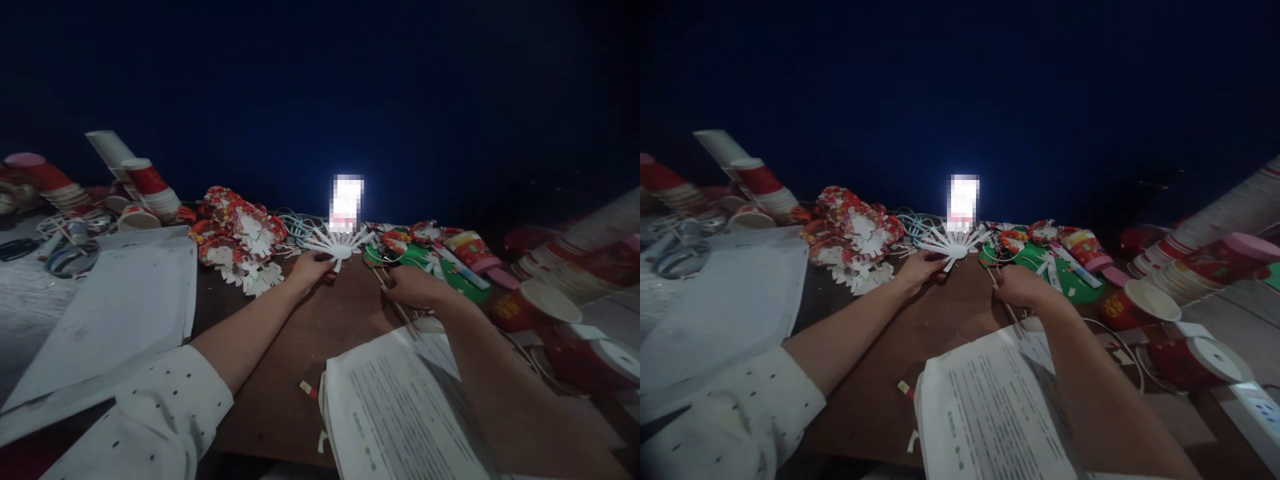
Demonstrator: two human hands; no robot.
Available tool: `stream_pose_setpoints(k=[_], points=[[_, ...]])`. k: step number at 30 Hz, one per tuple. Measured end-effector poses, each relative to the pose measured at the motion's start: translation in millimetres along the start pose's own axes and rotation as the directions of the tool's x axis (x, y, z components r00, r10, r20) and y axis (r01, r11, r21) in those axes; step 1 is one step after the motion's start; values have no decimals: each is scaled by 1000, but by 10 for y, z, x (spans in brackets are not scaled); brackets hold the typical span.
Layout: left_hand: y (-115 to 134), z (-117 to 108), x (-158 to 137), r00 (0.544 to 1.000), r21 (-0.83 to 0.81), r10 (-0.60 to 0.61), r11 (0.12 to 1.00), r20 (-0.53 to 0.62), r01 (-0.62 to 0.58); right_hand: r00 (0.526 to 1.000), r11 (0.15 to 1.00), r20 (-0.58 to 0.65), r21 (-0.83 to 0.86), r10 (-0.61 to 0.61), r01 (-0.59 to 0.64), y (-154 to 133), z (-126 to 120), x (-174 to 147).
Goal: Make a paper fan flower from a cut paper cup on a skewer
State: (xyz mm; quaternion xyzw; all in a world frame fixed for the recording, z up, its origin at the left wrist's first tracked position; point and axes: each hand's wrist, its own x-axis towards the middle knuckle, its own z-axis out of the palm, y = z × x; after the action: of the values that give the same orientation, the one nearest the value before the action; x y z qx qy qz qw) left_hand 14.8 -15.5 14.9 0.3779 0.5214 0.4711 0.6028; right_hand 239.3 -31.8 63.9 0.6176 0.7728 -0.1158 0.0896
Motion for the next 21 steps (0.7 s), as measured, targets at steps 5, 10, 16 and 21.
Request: stream_pose_setpoints(k=[5, 10, 16, 21], points=[[-44, -6, 58, 995, 136, 59, 990, -81, -47, 1000, 985, -4, 173, -27, 27, 35, -129, -16], [-56, -107, 122, 974, 443, 192, 889, -122, -120, 996, 933, -93, 357, -8, 41, -59, -259, -69], [-38, -192, 141, 941, 582, 299, 798, -159, -155, 998, 502, 8, 864, 60, -37, -231, -133, -28], [-41, -170, 140, 940, 556, 283, 820, -192, -133, 993, 65, 59, 996, 103, -66, -448, 90, 70]])
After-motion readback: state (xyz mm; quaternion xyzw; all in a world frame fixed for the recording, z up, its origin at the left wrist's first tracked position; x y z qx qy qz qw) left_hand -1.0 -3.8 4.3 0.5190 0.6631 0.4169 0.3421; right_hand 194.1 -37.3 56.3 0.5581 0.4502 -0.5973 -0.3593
